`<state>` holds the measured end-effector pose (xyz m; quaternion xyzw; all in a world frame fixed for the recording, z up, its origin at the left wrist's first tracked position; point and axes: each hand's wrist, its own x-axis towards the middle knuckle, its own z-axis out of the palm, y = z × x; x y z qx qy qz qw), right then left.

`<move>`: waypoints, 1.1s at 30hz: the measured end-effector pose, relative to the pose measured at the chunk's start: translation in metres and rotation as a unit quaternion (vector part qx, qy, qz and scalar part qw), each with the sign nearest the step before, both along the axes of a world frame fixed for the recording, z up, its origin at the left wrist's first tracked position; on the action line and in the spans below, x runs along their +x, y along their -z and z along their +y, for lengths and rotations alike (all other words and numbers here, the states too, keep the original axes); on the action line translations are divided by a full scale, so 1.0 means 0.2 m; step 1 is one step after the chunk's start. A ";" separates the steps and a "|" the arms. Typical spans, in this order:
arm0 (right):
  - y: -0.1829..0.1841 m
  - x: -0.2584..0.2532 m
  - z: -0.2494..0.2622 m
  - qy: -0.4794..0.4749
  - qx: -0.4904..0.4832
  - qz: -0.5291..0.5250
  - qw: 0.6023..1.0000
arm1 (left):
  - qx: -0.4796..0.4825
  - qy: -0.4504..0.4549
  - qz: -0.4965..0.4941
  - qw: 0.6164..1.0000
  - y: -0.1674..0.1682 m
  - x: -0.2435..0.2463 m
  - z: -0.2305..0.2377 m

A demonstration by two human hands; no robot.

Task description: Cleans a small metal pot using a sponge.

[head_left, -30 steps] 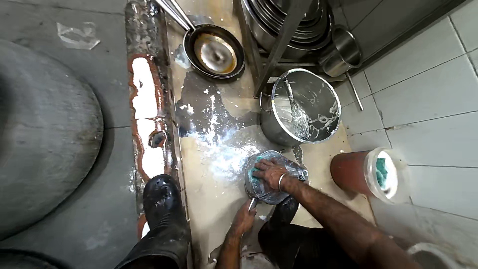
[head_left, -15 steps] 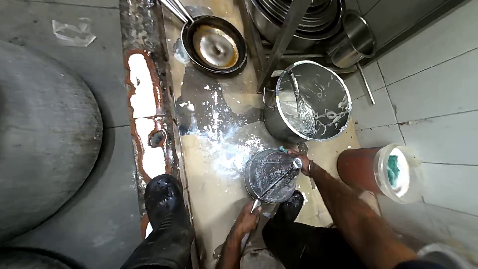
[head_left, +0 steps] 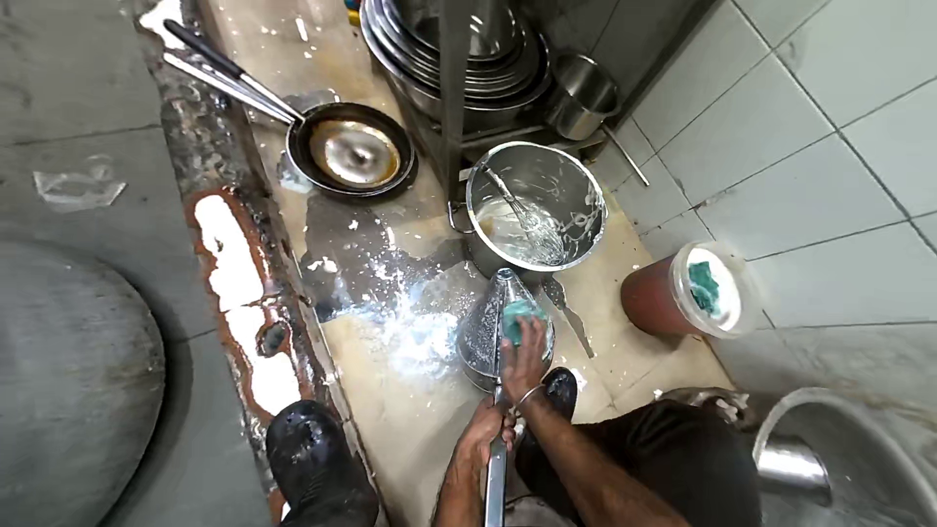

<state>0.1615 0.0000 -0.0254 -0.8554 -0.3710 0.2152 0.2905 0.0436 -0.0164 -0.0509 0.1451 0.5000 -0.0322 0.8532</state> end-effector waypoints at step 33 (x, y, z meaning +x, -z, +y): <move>-0.08 0.26 0.03 0.014 -0.040 -0.157 0.987 | -0.024 -0.007 -0.030 0.999 0.07 -0.04 -0.02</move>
